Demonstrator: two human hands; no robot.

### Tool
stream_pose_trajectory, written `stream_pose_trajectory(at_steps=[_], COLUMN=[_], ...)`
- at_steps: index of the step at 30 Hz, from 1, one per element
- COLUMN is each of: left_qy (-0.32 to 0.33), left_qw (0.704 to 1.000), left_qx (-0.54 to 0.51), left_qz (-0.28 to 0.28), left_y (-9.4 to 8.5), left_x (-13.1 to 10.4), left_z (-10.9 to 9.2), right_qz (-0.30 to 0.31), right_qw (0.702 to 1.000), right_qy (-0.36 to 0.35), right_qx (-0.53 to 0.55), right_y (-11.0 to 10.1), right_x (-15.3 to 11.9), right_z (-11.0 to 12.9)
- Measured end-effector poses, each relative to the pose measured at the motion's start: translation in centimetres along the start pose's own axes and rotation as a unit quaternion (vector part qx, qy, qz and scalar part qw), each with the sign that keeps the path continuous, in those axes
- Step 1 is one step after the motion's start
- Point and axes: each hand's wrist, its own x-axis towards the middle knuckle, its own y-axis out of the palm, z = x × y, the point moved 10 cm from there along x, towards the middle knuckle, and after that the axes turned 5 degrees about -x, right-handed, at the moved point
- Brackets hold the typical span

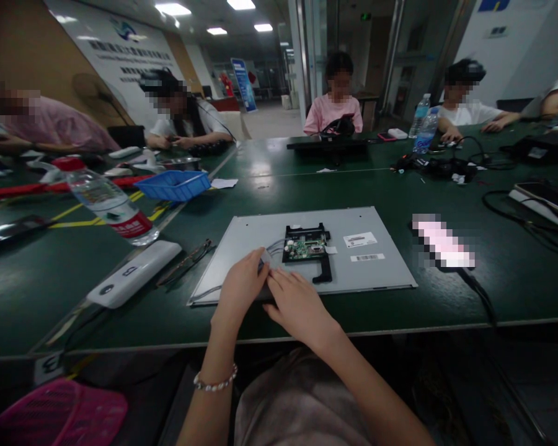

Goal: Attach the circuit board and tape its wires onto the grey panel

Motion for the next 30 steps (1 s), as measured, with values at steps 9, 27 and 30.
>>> stream_pose_trajectory(at_steps=[9,27,30], left_qy=[0.0,0.018,0.053], left_qw=[1.0,0.982,0.983], left_qx=[-0.001,-0.085,-0.104], left_qz=[-0.023,-0.169,-0.14], left_y=[-0.6,-3.6,-3.3], left_x=[-0.6,-1.9,-2.1], left_z=[0.0,0.1,-1.0], right_qz=[-0.029,-0.081,-0.115], right_qw=[0.999,0.996,0.99], right_qy=[0.011,0.039,0.065], right_qx=[0.009,0.021,0.057], right_y=[-0.4,-2.2,-3.4], right_x=[-0.4,-0.9,-1.2], right_z=[-0.1,-0.4,-1.1])
